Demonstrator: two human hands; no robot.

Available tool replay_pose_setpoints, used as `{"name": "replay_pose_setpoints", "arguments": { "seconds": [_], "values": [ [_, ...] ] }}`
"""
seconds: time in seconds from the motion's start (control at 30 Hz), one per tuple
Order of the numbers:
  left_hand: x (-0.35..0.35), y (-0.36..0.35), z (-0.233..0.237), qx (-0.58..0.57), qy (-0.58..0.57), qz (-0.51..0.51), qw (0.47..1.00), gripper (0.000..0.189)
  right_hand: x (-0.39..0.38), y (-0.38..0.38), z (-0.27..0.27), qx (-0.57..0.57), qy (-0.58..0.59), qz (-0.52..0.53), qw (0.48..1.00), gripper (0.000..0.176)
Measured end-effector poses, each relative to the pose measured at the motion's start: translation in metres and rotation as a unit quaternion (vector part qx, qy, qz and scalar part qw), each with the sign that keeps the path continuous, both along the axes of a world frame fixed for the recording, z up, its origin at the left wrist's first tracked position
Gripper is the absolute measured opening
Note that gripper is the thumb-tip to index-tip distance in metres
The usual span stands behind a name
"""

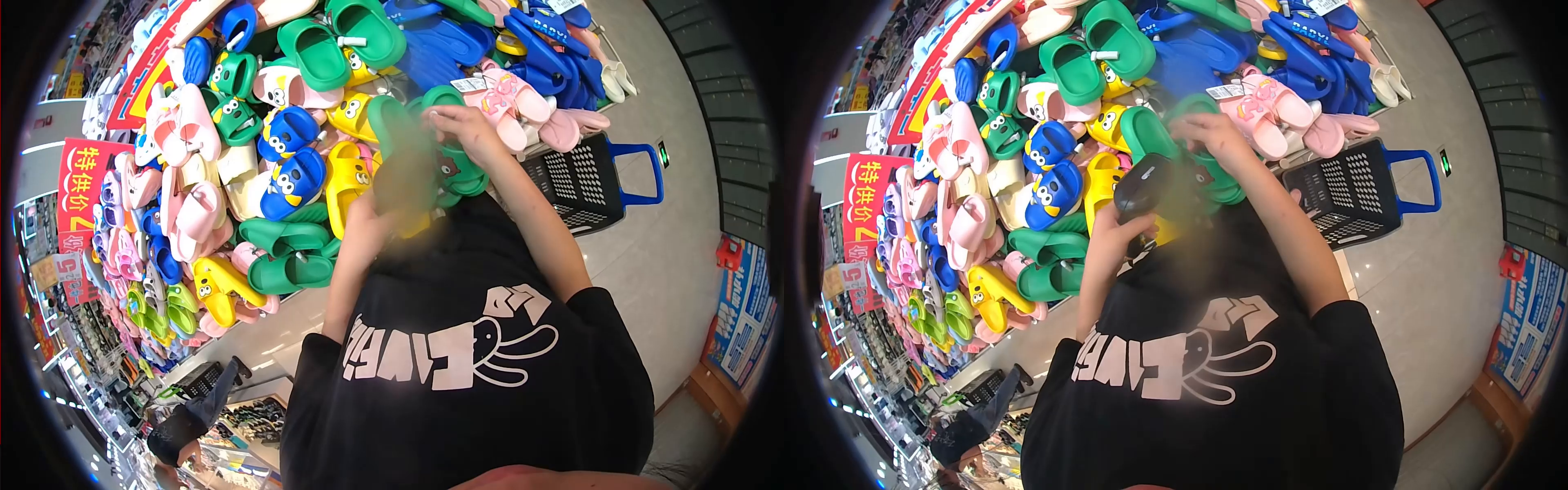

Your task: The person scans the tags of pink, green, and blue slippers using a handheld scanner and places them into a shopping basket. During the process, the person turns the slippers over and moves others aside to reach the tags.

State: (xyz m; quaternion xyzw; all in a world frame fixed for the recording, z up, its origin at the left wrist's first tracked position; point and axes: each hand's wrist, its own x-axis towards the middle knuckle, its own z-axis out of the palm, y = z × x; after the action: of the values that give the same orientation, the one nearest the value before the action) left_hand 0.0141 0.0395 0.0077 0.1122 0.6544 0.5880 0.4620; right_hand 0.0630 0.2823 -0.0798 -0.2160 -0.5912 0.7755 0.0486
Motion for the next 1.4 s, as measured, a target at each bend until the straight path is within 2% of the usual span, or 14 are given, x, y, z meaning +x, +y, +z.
{"name": "replay_pose_setpoints", "arguments": {
  "seconds": [0.13, 0.23, 0.43, 0.5, 0.63, 0.77, 0.87, 0.9, 1.0, 1.07, 1.2, 1.4],
  "values": [
    [-0.003, 0.012, 0.006, -0.009, 0.041, -0.031, 0.999, 0.028, -0.002, 0.002, -0.005, -0.009, -0.020, -0.021, 1.000, 0.026],
    [-0.008, 0.017, 0.010, -0.020, 0.033, -0.047, 0.998, 0.026, -0.002, 0.007, -0.011, 0.016, -0.030, 0.011, 0.999, 0.027],
    [-0.011, 0.016, 0.002, -0.030, 0.029, -0.036, 0.998, 0.025, 0.000, 0.004, 0.000, 0.005, -0.014, 0.010, 1.000, 0.022],
    [-0.011, 0.016, 0.000, -0.016, 0.020, -0.025, 0.999, 0.025, -0.001, 0.007, -0.009, 0.126, -0.016, 0.051, 0.991, 0.020],
    [-0.012, 0.017, 0.000, -0.002, 0.006, 0.001, 1.000, 0.026, -0.003, 0.005, -0.005, 0.169, -0.026, 0.043, 0.984, 0.019],
    [-0.015, 0.015, 0.000, -0.009, 0.027, 0.008, 1.000, 0.027, -0.003, 0.006, -0.009, 0.053, -0.028, 0.034, 0.998, 0.020],
    [-0.018, 0.015, 0.001, -0.034, 0.041, -0.020, 0.998, 0.029, -0.003, 0.008, -0.011, -0.026, -0.023, 0.032, 0.999, 0.021],
    [-0.018, 0.017, -0.002, -0.027, 0.080, -0.040, 0.996, 0.030, -0.004, 0.007, -0.009, -0.062, -0.012, 0.028, 0.998, 0.022],
    [-0.018, 0.024, -0.009, -0.019, 0.135, -0.068, 0.988, 0.032, -0.007, 0.005, -0.005, -0.091, -0.014, 0.016, 0.996, 0.023],
    [-0.018, 0.026, -0.022, 0.011, 0.233, -0.109, 0.966, 0.033, -0.009, 0.006, -0.012, -0.106, -0.015, 0.011, 0.994, 0.024],
    [-0.018, 0.037, -0.023, -0.031, 0.219, -0.132, 0.966, 0.033, -0.010, 0.009, -0.024, -0.099, -0.037, 0.003, 0.994, 0.024],
    [-0.020, 0.051, -0.025, -0.017, 0.334, -0.143, 0.932, 0.031, -0.008, 0.004, -0.003, -0.120, -0.064, -0.032, 0.990, 0.023]
  ]
}}
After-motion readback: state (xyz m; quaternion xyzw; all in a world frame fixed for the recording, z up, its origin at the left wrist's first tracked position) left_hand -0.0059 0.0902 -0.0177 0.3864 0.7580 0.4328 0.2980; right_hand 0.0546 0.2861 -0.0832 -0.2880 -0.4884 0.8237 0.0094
